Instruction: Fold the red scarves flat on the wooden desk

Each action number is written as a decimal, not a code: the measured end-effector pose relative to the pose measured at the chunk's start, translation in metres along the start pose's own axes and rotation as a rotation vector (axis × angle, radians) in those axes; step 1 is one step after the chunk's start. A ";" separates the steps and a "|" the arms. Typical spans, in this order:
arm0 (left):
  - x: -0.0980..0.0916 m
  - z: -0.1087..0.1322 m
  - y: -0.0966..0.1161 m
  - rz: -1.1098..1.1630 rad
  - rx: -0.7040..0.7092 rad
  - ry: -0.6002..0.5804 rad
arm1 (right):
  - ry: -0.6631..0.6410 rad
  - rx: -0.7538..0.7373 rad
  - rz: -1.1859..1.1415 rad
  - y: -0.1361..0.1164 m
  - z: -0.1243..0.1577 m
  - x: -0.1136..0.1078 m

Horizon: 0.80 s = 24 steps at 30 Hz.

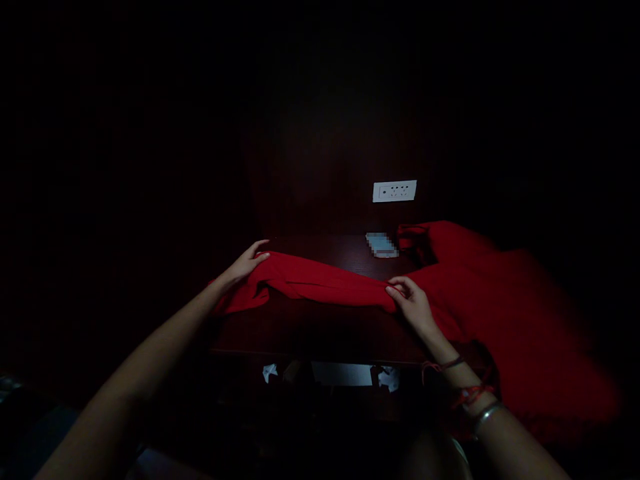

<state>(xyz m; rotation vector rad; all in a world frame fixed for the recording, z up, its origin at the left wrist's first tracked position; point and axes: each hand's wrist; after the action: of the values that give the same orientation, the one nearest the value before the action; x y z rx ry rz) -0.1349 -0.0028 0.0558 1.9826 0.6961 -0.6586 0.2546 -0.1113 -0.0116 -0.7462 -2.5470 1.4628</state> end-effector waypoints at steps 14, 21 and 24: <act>-0.013 0.083 -0.012 -0.974 0.108 -0.011 | 0.290 -0.058 0.234 -0.001 -0.001 -0.009; -0.038 0.039 -0.029 -0.786 -0.260 -0.022 | 0.349 -0.001 0.191 0.005 -0.002 -0.011; -0.041 -0.005 -0.007 -0.685 -0.313 0.202 | 0.357 0.010 0.154 0.005 -0.004 -0.009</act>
<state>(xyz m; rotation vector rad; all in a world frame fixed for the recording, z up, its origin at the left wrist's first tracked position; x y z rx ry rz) -0.1670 -0.0041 0.0822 1.5144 1.5364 -0.6897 0.2651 -0.1103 -0.0127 -1.1120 -2.2535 1.2449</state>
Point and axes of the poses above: each hand's wrist, its own z-axis away from the middle knuckle, its own x-axis out of the palm, y = z × x, and after that the axes turned 9 degrees about y, right-handed
